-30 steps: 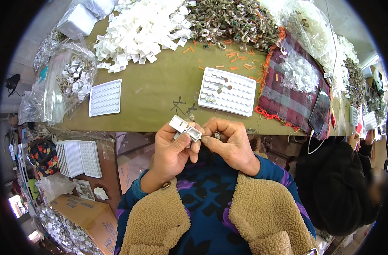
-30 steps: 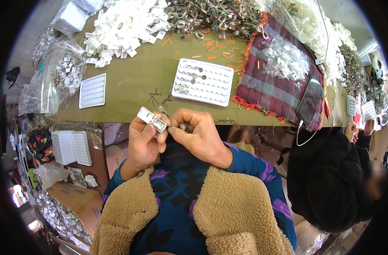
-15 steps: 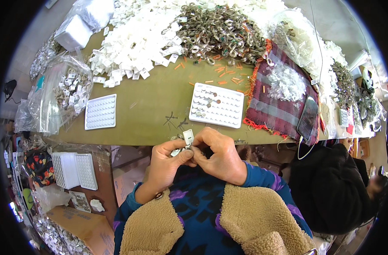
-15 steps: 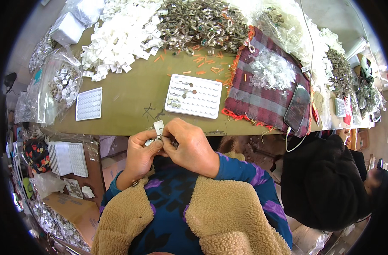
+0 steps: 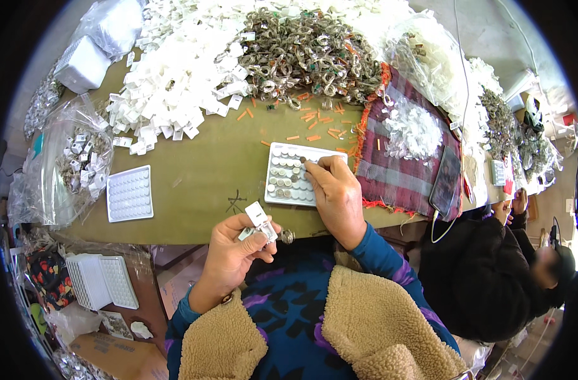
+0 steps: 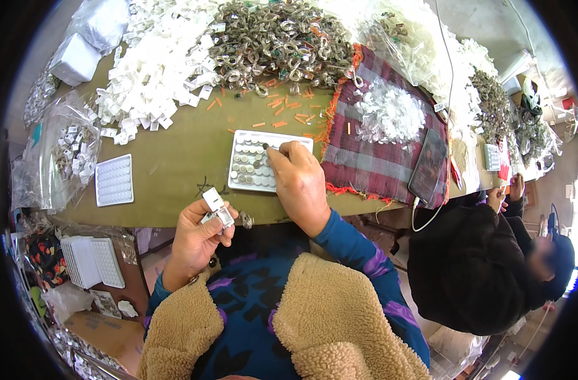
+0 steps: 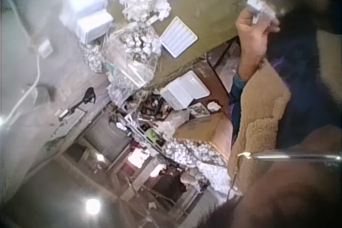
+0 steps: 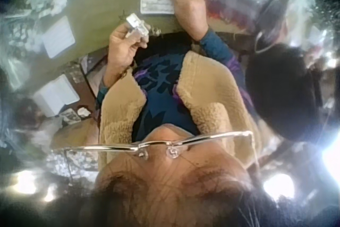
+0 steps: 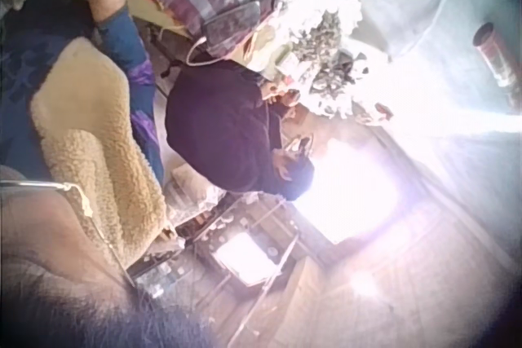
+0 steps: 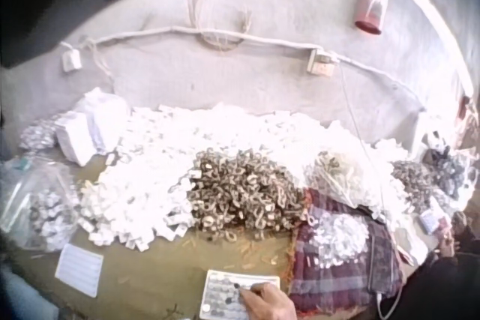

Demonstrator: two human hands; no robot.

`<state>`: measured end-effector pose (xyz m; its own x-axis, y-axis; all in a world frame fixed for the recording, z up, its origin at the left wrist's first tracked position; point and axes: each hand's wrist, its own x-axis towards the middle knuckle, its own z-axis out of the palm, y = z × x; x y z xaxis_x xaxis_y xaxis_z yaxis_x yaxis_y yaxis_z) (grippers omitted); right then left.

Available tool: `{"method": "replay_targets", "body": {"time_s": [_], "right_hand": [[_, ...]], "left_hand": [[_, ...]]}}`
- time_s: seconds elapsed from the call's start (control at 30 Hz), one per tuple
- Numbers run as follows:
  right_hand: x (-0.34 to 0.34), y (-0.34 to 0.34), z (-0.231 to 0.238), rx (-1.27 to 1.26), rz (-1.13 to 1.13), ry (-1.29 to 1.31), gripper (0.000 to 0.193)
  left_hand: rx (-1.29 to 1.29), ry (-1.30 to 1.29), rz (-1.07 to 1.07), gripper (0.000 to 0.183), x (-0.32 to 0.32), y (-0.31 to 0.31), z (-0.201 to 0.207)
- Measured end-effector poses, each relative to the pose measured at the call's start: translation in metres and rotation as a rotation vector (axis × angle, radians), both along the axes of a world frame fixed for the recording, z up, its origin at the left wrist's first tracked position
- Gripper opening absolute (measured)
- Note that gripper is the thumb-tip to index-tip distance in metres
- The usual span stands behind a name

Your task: The person repeatedly picks small white plastic housings and metal contacts from a table, inserts the contacts into the housings, and places the assembled units into a white tray. The person handles items one at a time and continues the cycle throughout the clip.

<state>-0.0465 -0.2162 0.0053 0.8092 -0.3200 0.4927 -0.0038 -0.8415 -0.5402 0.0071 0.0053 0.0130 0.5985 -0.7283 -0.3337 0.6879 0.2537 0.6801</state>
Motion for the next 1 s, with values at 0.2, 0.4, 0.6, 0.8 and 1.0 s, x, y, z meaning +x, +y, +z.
{"method": "replay_targets", "body": {"time_s": [0.2, 0.4, 0.6, 0.8, 1.0], "right_hand": [[0.003, -0.007, 0.013, 0.218, 0.027, 0.069, 0.015], [0.019, -0.011, 0.011, -0.014, 0.131, 0.123, 0.031], [0.017, -0.013, 0.014, -0.059, 0.09, 0.104, 0.018], [-0.011, 0.026, 0.037, 0.267, 0.267, 0.049, 0.015], [-0.029, 0.067, 0.037, 0.325, 0.448, -0.028, 0.025]], "left_hand": [[-0.038, 0.058, 0.035, 0.027, 0.006, 0.003, -0.006], [-0.086, 0.112, 0.054, 0.025, 0.013, 0.003, -0.009], [-0.138, 0.128, 0.103, 0.023, 0.011, 0.002, -0.014], [-0.155, 0.138, 0.111, 0.019, -0.003, 0.003, -0.014], [-0.154, 0.108, 0.125, 0.02, -0.024, 0.007, -0.008]]}}
